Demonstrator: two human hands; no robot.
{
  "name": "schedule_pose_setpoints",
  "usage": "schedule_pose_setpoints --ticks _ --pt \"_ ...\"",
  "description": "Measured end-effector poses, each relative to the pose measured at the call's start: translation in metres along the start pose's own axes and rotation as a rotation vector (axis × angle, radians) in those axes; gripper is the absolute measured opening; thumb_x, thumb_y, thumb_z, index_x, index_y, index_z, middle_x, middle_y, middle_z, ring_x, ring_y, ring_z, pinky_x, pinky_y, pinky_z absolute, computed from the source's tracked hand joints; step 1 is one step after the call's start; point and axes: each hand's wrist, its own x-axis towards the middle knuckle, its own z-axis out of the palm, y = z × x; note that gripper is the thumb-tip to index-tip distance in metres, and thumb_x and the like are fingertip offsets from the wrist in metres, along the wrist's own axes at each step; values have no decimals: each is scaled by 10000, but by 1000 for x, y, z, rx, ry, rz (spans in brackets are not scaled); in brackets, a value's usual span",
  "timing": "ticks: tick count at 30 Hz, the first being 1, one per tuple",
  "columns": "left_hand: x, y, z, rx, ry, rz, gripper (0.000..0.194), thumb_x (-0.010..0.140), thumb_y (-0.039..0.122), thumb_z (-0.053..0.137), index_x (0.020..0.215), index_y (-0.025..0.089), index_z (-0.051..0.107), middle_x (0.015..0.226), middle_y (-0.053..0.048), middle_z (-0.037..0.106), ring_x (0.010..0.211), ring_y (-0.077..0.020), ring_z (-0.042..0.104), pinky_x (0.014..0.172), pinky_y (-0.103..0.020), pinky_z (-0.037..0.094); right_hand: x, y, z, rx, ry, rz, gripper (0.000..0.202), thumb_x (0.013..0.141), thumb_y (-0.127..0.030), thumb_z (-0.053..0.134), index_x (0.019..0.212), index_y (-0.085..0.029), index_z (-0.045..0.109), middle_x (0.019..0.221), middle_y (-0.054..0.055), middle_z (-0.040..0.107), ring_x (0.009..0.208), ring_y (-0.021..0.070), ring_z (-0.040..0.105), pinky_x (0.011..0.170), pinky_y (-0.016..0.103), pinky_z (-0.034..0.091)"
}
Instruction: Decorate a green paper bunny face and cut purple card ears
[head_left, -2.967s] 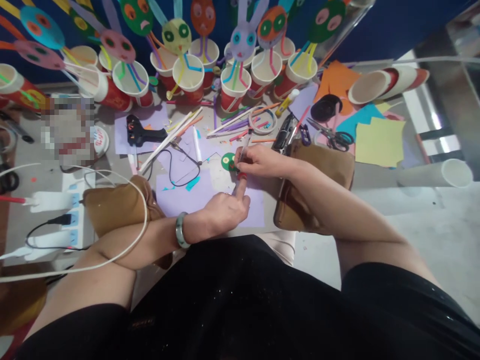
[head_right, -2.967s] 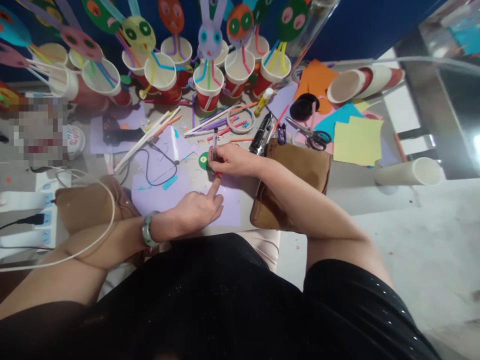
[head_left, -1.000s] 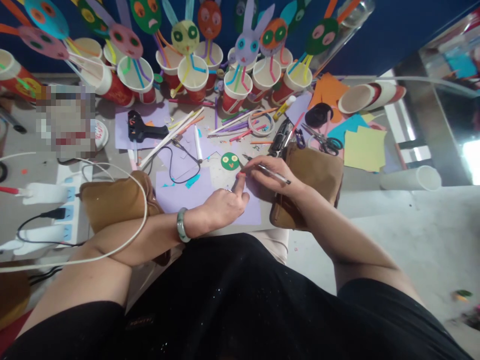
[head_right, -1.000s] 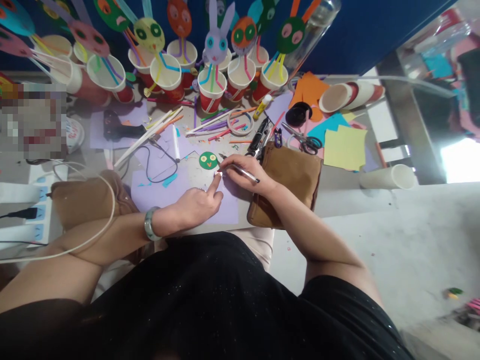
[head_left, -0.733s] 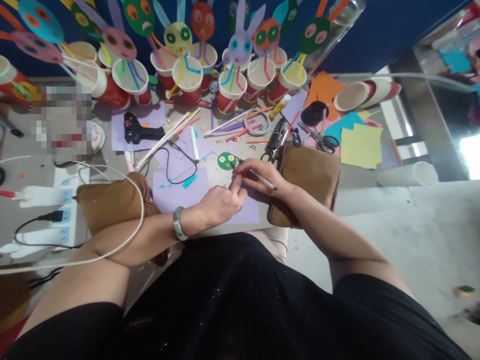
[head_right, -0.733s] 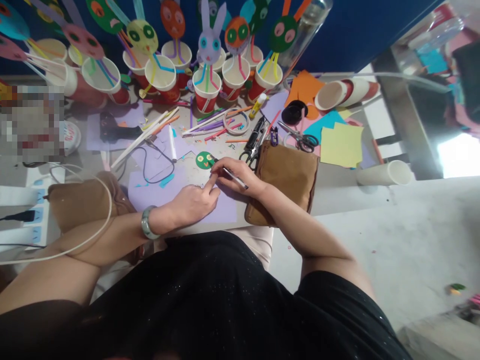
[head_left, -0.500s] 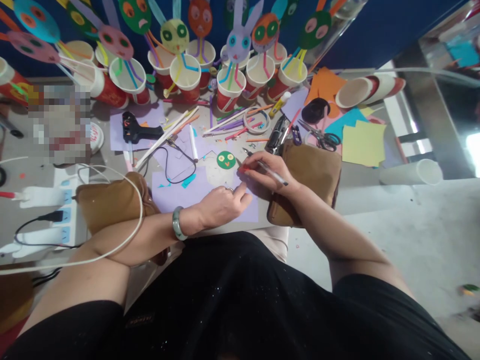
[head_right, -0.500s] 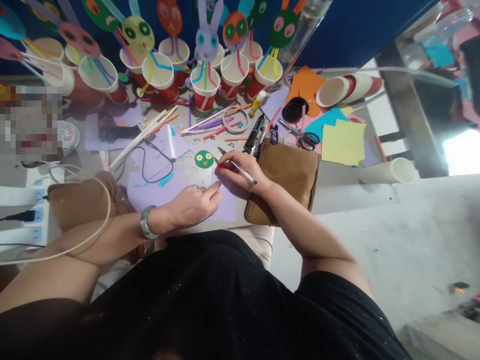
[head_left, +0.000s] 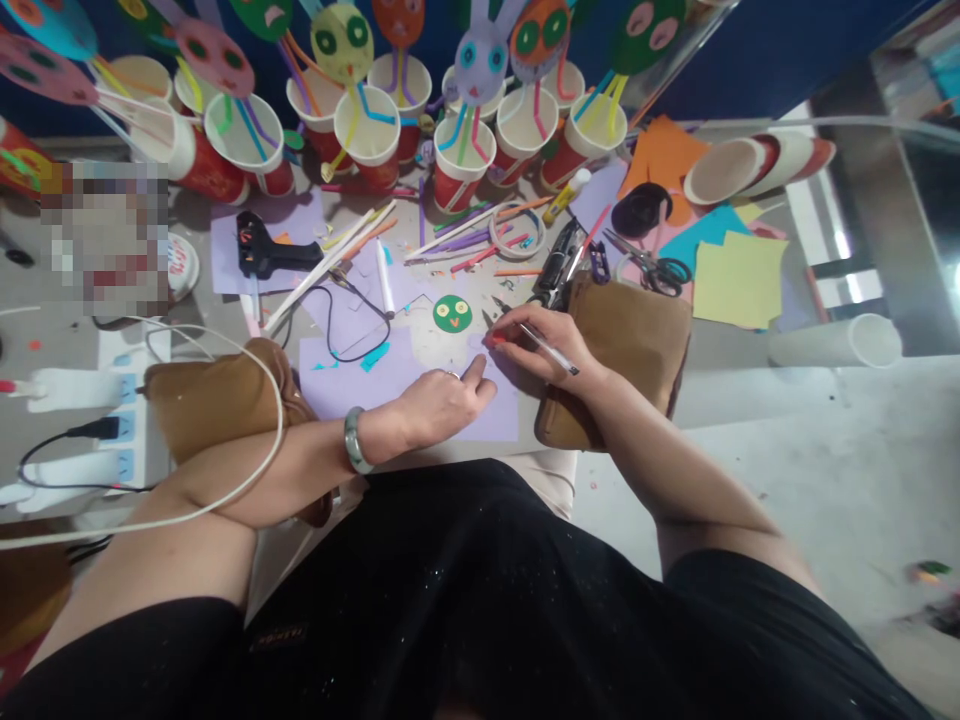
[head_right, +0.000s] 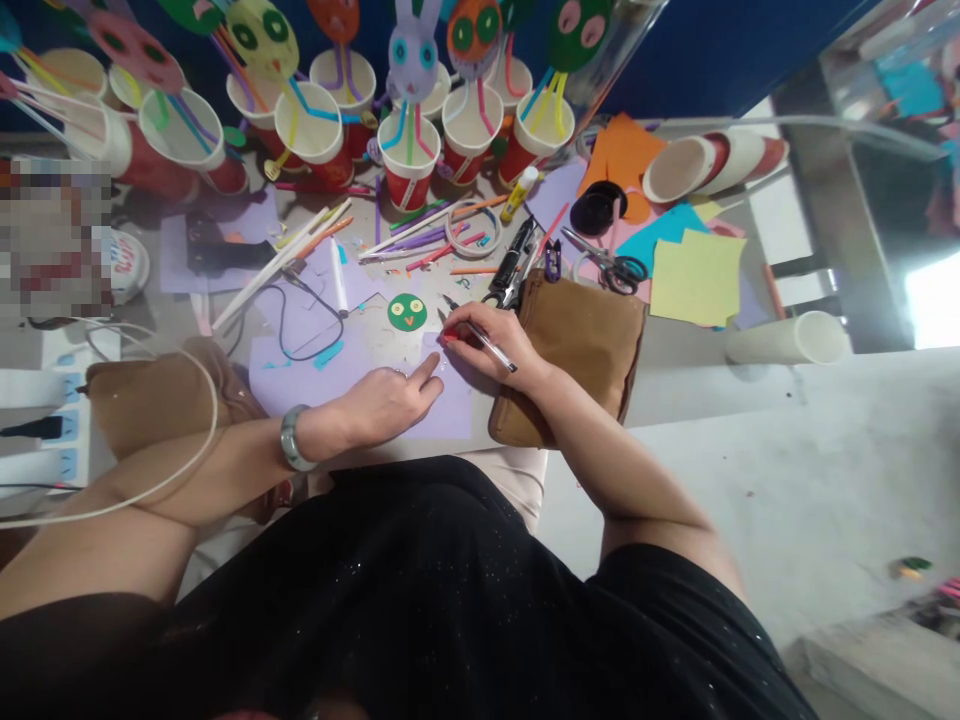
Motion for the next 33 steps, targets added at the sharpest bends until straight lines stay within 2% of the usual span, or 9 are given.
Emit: schedule_pose_setpoints --ticks 5,11,25,33 --pt "0 1 -3 45 -40 11 330 1015 21 383 1232 54 630 1600 -381 471 838 -296 817 632 -401 648 -1 -1 0 -22 -8 -39 160 952 -377 740 1002 -225 746 909 37 755 741 174 676 718 308 566" --pt "-2 2 -8 60 -54 16 350 1007 5 370 1247 51 620 1517 -369 565 829 -295 814 633 -396 641 -1 -2 3 -36 -18 -61 164 966 -378 729 1015 -222 741 907 39 756 732 169 680 706 303 572" --pt "-3 3 -3 89 -15 30 354 1004 -1 340 1203 36 632 1441 -388 609 815 -284 809 622 -361 613 -2 -3 7 -56 -34 -61 186 985 -414 726 1033 -236 749 962 51 781 763 179 712 746 314 606" --pt "-2 2 -5 80 -17 19 384 1003 1 343 1227 45 652 1456 -335 624 823 -274 806 637 -372 619 -2 -2 7 -67 -54 -19 227 995 -455 715 1038 -235 757 972 53 786 801 190 725 795 329 613"
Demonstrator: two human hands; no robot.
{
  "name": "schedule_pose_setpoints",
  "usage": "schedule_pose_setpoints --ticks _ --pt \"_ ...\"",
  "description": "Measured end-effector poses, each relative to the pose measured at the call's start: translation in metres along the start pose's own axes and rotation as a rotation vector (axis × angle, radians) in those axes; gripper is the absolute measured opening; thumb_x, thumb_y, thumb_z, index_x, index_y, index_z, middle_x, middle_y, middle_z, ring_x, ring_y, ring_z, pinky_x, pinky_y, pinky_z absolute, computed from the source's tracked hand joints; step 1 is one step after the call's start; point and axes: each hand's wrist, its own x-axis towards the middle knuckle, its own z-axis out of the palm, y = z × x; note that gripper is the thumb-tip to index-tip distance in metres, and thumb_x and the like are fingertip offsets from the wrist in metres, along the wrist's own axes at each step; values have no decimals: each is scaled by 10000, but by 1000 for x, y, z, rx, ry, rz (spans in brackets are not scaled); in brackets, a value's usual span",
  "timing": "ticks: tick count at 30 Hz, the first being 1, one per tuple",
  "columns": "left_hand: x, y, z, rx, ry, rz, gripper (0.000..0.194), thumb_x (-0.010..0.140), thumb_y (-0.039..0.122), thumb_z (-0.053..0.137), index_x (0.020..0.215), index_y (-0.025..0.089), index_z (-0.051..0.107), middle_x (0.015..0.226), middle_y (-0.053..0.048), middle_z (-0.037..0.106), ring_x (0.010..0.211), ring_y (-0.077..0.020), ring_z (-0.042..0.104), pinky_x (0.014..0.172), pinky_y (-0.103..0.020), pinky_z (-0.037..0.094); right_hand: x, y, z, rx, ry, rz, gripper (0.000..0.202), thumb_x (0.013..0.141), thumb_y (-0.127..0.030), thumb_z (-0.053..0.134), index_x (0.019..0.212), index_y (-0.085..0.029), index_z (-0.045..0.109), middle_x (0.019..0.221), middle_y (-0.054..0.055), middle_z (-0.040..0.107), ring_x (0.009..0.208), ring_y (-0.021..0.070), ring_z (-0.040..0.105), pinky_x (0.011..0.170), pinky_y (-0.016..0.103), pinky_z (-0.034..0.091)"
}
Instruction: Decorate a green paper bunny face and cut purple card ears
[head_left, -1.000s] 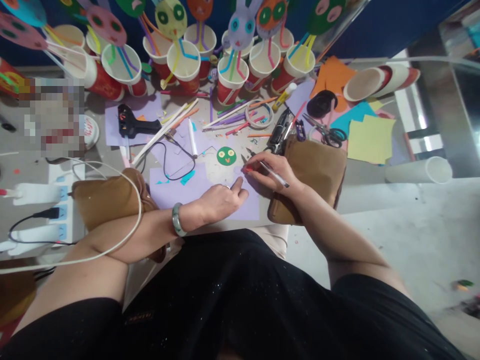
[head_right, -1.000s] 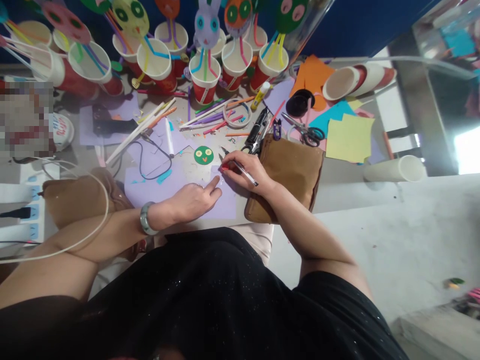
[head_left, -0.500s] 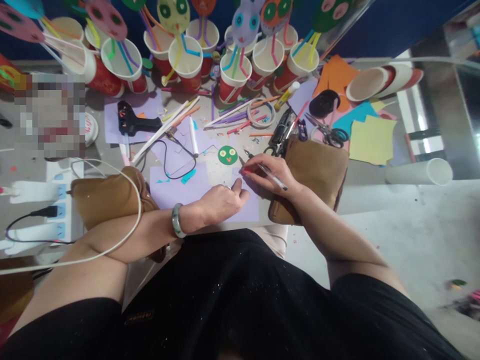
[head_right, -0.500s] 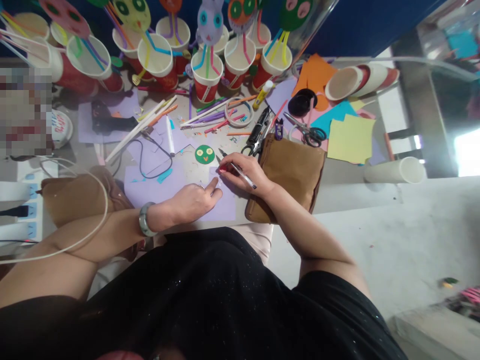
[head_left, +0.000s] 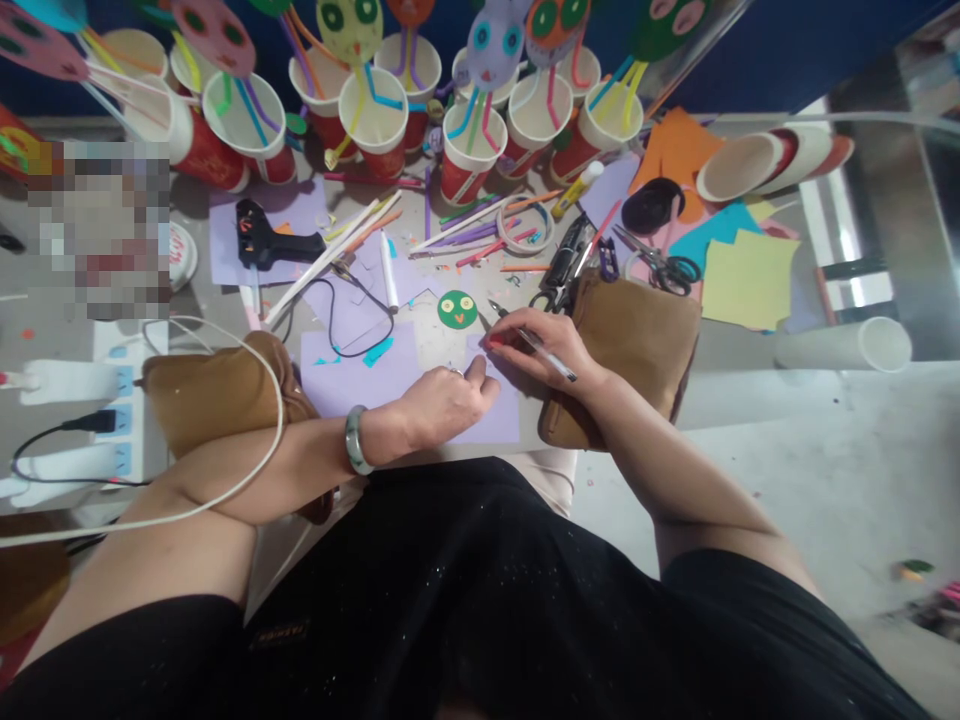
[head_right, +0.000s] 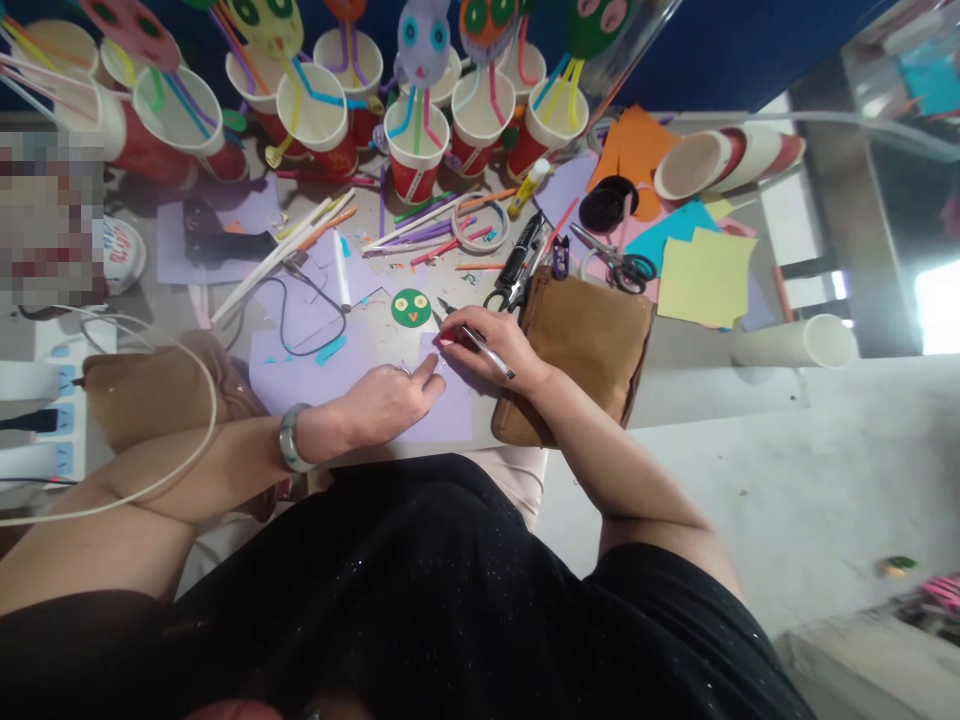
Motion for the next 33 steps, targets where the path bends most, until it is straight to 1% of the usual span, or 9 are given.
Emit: schedule_pose_setpoints --ticks 7,12,16,20,22,25,27,30,33 --pt "3 -1 6 -60 90 -39 386 1021 39 333 1199 63 674 1626 -347 467 825 -232 785 658 -370 616 2 1 -2 34 -16 -4 281 990 -508 695 1031 -235 748 973 58 790 800 193 731 785 318 607" --pt "6 -1 6 -119 28 -70 353 1009 50 374 1208 70 664 1697 -334 369 837 -239 779 640 -375 603 2 2 -3 28 -28 -9 258 985 -481 694 1037 -233 743 984 60 794 815 196 736 795 326 612" --pt "7 0 4 -112 8 -69 355 1004 50 373 1215 67 657 1709 -335 345 814 -234 776 619 -371 587 3 0 -16 150 -82 33 307 931 -476 781 1112 -230 746 968 58 797 792 201 749 757 329 628" --pt "5 2 6 -87 9 -57 357 1007 47 381 1249 62 642 1724 -351 289 753 -211 767 574 -348 559 7 -5 -33 279 53 162 338 973 -541 749 1130 -241 746 990 80 799 783 212 757 754 370 658" --pt "4 3 9 -61 24 -38 374 1022 56 364 1285 52 629 1720 -367 269 729 -205 763 560 -340 550 11 -8 -37 337 97 210 383 996 -605 699 1138 -251 739 941 71 792 737 203 745 715 368 661" --pt "4 5 10 -48 45 -12 377 1041 82 355 1302 45 625 1710 -379 257 700 -207 760 543 -336 541 21 -11 -38 378 38 251 457 1002 -675 650 1118 -241 740 783 31 743 627 175 690 612 326 615" --pt "4 6 9 -51 40 -8 370 1042 94 357 1274 48 642 1702 -374 273 694 -214 760 523 -331 527 28 -11 -35 326 -26 238 483 1007 -692 627 1004 -224 747 713 18 699 586 160 648 573 302 566" --pt "5 7 6 -38 39 -8 376 1034 91 350 1222 49 673 1683 -366 323 682 -215 758 482 -321 487 40 -8 -31 190 -117 153 552 1012 -710 598 794 -213 693 753 45 703 658 174 666 632 308 554" --pt "5 9 5 -30 95 -20 379 1028 85 352 1185 64 696 1666 -344 377 660 -192 750 478 -314 478 49 -4 -27 127 -182 124 546 1015 -724 576 838 -218 680 778 45 707 666 184 663 661 327 551"
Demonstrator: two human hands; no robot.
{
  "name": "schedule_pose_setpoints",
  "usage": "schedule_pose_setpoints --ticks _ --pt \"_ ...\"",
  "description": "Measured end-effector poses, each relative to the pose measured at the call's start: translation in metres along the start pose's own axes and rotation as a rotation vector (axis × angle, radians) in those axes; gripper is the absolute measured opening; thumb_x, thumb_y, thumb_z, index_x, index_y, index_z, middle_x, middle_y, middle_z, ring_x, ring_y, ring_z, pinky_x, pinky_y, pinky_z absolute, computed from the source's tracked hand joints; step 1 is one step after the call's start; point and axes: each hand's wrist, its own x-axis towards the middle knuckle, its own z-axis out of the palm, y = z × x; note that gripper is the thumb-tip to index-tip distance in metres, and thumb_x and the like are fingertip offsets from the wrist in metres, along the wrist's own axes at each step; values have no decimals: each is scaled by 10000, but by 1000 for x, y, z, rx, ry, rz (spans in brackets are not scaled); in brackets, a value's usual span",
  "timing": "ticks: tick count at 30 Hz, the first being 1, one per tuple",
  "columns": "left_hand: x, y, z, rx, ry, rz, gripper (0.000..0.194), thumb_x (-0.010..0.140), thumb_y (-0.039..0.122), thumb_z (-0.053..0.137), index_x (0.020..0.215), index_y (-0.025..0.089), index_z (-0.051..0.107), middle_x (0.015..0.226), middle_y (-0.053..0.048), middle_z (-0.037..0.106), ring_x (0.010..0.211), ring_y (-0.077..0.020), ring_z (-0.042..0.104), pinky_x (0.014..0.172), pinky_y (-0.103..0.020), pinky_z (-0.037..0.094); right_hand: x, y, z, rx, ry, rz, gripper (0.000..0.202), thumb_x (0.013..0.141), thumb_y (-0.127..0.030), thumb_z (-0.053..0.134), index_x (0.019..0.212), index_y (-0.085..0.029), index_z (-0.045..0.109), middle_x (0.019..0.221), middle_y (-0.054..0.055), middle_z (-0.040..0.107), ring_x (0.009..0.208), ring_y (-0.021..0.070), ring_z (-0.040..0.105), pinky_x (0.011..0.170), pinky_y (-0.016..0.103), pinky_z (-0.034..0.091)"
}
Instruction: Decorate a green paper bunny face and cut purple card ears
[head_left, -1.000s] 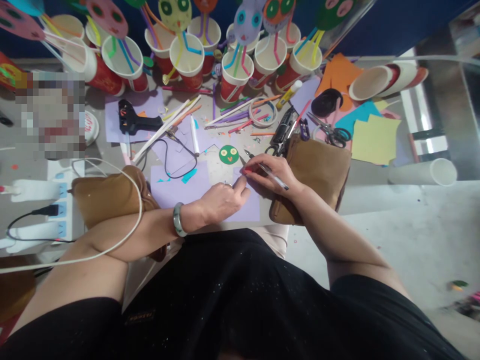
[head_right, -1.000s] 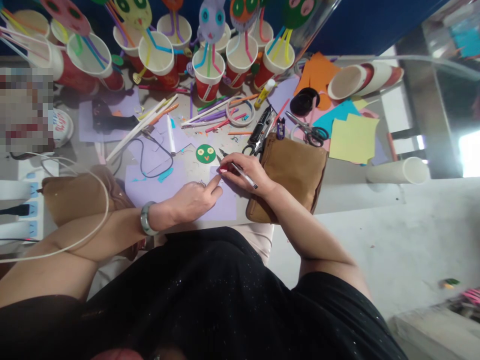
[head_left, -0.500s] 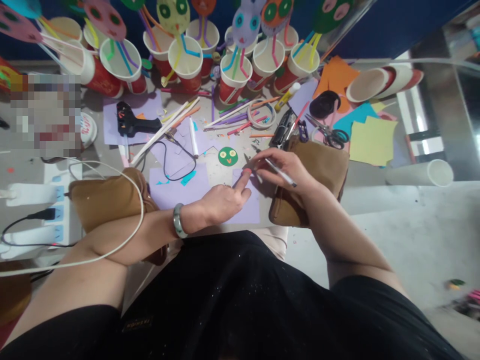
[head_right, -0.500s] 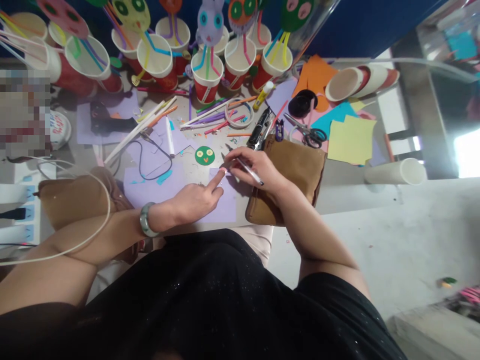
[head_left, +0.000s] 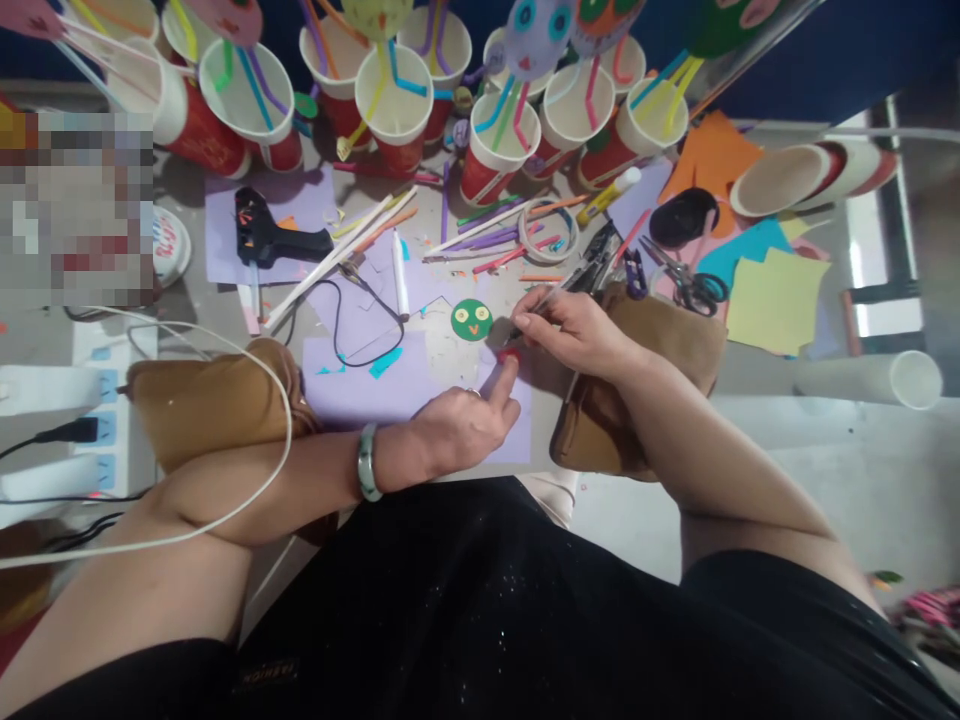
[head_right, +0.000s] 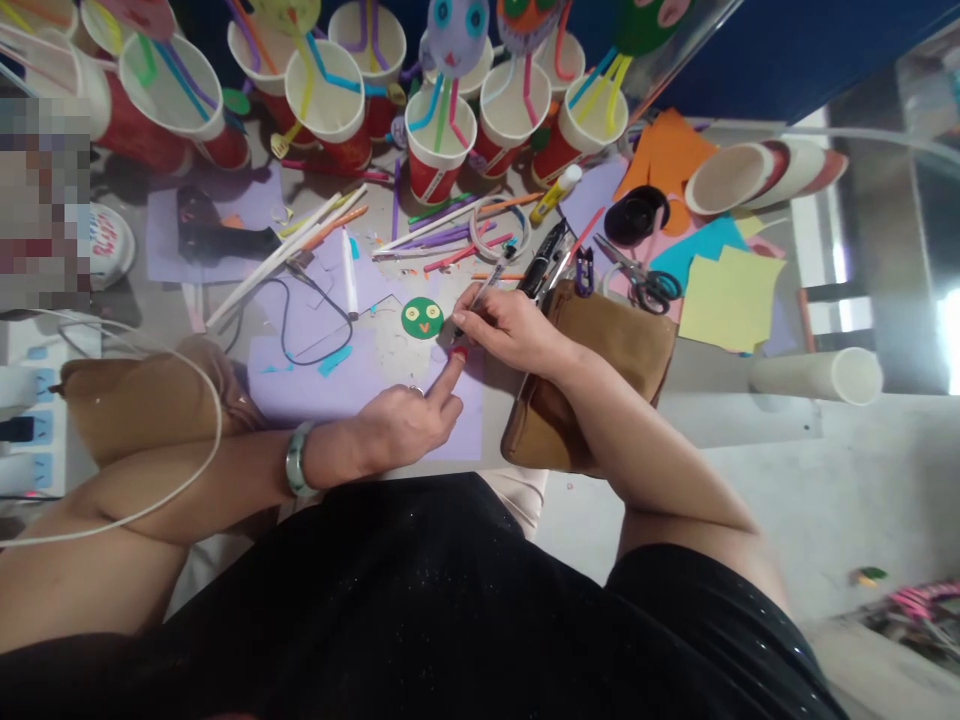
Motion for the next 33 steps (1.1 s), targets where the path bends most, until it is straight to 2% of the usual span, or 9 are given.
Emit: schedule_pose_setpoints --ticks 4,10,15,18,23,29,33 --pt "0 1 0 -3 -5 -8 389 1030 77 330 1138 74 703 1652 -329 393 626 -175 737 474 -309 494 6 4 1 5 27 36 518 1002 -746 580 894 -244 654 689 13 661 577 173 616 589 327 521" --pt "3 1 -1 -23 -14 1 393 1005 31 318 1076 65 704 1633 -348 389 581 -175 716 447 -314 523 -5 8 17 134 194 150 465 1026 -715 567 913 -264 572 581 -34 581 460 161 569 494 318 469" --pt "2 2 3 -33 61 -9 302 985 24 402 1014 83 697 1605 -323 468 539 -131 686 437 -282 517 -21 11 32 175 336 192 427 1029 -683 591 933 -268 558 568 -42 561 456 162 539 466 316 455" --pt "1 4 6 -32 111 -29 272 973 9 431 979 92 690 1606 -312 482 517 -112 667 422 -273 495 -26 13 34 221 363 202 438 1021 -701 590 938 -272 547 586 -44 573 420 144 490 423 303 408" --pt "2 6 7 -5 128 -53 319 964 -11 410 963 105 708 1605 -280 508 502 -117 660 399 -285 478 -25 11 28 170 286 161 454 1038 -695 561 924 -256 569 614 -25 589 485 148 531 486 301 437" --pt "3 4 4 -26 103 -34 356 985 7 383 995 98 728 1602 -280 507 512 -144 685 404 -299 503 -9 9 13 2 18 34 532 1067 -698 481 848 -227 601 802 31 691 580 136 569 574 296 454" --pt "3 3 4 -51 91 -30 350 991 16 391 1026 86 732 1603 -299 498 525 -146 698 407 -295 513 3 15 8 -72 -108 -36 482 1088 -646 473 878 -235 611 724 9 651 604 156 574 619 298 446"
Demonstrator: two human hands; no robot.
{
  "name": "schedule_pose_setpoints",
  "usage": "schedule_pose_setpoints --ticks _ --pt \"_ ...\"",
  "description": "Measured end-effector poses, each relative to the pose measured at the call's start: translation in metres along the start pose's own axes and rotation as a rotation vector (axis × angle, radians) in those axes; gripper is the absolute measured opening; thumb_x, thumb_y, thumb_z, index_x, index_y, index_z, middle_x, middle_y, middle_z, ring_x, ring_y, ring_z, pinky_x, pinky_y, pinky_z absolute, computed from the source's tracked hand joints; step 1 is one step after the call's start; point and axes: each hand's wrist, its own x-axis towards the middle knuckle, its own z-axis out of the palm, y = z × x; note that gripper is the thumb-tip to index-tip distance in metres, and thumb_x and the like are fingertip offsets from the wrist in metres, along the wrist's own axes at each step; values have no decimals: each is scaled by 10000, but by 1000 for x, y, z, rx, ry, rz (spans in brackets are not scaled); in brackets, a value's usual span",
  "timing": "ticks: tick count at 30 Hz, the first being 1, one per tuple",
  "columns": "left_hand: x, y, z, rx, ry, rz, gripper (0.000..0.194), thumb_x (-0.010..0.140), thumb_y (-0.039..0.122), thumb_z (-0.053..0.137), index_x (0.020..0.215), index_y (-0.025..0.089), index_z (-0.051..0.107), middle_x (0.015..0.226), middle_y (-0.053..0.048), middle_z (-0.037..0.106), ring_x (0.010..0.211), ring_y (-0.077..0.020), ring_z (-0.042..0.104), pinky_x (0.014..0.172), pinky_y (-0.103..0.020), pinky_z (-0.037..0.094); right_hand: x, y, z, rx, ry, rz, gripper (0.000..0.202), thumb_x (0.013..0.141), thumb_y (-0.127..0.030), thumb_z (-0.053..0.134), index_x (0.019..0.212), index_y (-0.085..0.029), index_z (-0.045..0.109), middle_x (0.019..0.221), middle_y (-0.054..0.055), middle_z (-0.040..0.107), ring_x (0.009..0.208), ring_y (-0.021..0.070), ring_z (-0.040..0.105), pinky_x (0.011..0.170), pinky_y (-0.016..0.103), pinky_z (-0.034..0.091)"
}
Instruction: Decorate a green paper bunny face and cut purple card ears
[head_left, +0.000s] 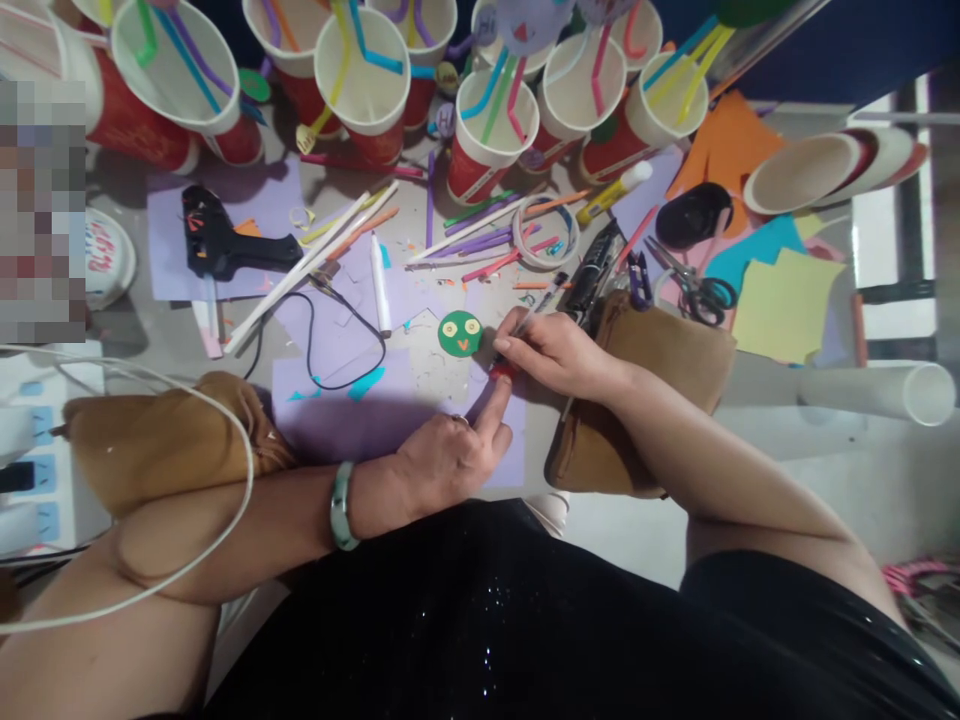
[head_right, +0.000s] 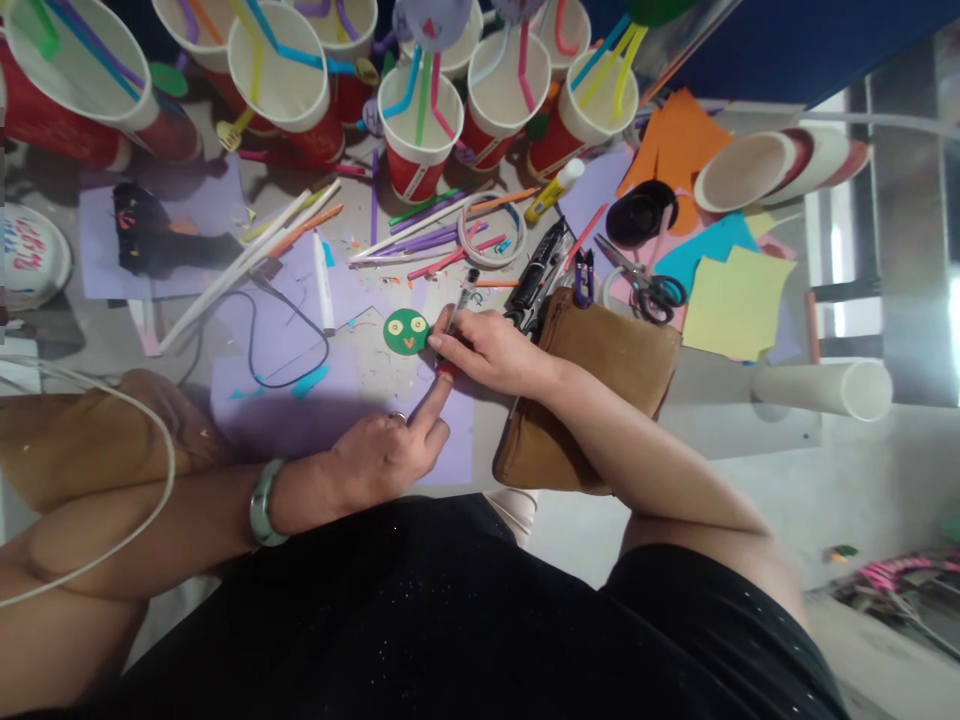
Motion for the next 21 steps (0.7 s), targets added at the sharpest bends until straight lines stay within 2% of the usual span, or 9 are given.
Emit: schedule_pose_setpoints --ticks 4,8,12,16,21 --pt "-1 0 2 8 21 -8 330 989 18 408 1011 85 730 1594 -293 514 530 -154 706 399 -295 513 6 -2 -4 -24 -83 -35 442 1103 -611 466 926 -230 605 709 -1 653 623 158 579 651 292 443" --pt "-1 1 4 3 34 -20 298 990 37 436 1004 86 730 1603 -287 508 543 -151 715 411 -292 523 6 -7 -6 -38 -95 -63 415 1112 -573 468 931 -221 593 707 -4 649 625 157 576 664 291 441" --pt "0 2 2 -8 11 -44 312 996 50 421 982 93 730 1622 -272 487 546 -157 721 409 -292 516 4 -4 -6 -61 -63 -59 404 1111 -550 474 908 -218 584 705 -3 640 598 149 554 639 291 425" --pt "1 1 -2 -51 -31 -53 325 999 64 418 1048 89 739 1645 -274 455 564 -152 717 423 -297 518 1 -2 -5 -38 -29 -36 450 1108 -577 466 855 -222 579 750 15 666 612 146 577 627 286 433" --pt "3 -1 -8 -72 -124 -40 355 1008 85 385 1080 80 733 1691 -274 366 603 -178 737 438 -320 520 -5 -7 -3 28 51 35 479 1094 -630 479 851 -228 574 692 0 645 610 148 586 618 279 439"
